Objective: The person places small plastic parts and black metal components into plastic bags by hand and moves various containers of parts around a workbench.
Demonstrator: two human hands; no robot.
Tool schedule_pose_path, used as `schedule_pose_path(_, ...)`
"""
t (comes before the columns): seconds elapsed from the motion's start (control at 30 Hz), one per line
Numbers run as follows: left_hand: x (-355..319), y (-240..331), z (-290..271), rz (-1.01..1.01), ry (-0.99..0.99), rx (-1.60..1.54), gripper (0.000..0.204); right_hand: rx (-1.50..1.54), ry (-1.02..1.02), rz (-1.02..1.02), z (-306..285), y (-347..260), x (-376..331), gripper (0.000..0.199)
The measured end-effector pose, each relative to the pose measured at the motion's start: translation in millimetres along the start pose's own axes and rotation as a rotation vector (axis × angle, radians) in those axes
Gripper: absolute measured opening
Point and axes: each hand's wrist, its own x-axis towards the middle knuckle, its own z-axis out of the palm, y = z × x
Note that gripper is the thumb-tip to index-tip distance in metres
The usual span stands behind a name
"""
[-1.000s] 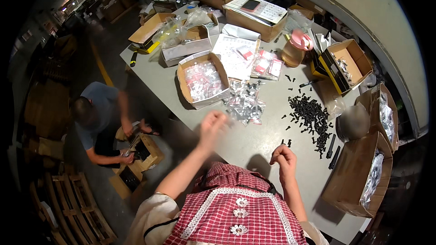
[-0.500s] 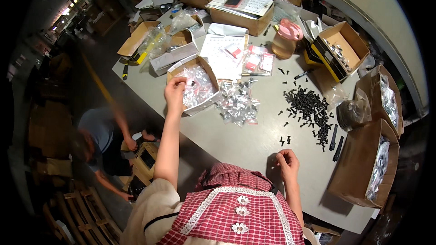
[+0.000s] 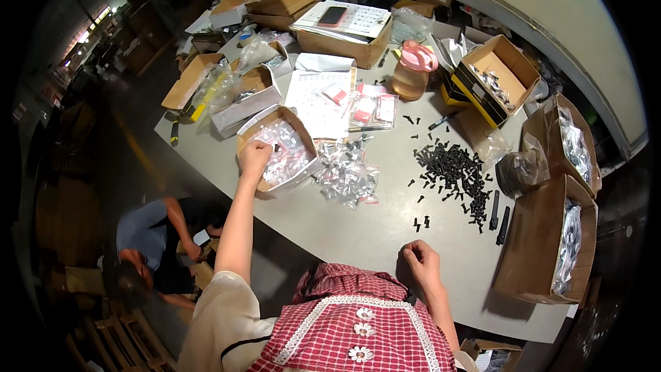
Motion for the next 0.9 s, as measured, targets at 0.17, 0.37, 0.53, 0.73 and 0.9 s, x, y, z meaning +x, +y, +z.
schedule_pose_path(0.17, 3, 9, 10, 0.107, -0.082, 0.250, 0.037, -0.103, 0.024, -0.010, 2, -1, 6, 0.014)
schedule_pose_path(0.37, 7, -9, 21, 0.186, 0.053, 0.091, 0.021, -0.218, -0.005, -0.070, 5, -14, 4, 0.014)
schedule_pose_path(0.53, -9, 32, 0, -0.028, -0.361, -0.741, 0.018, -0.158, 0.001, -0.057, 2, -6, 3, 0.016)
schedule_pose_path(0.73, 21, 33, 19, 0.144, -0.094, -0.313, 0.030, -0.272, -0.021, -0.115, 6, -15, 7, 0.016)
schedule_pose_path(0.9, 47, 0, 59, 0.098, -0.089, -0.017, 0.037, -0.229, -0.005, -0.117, 2, -16, 4, 0.016)
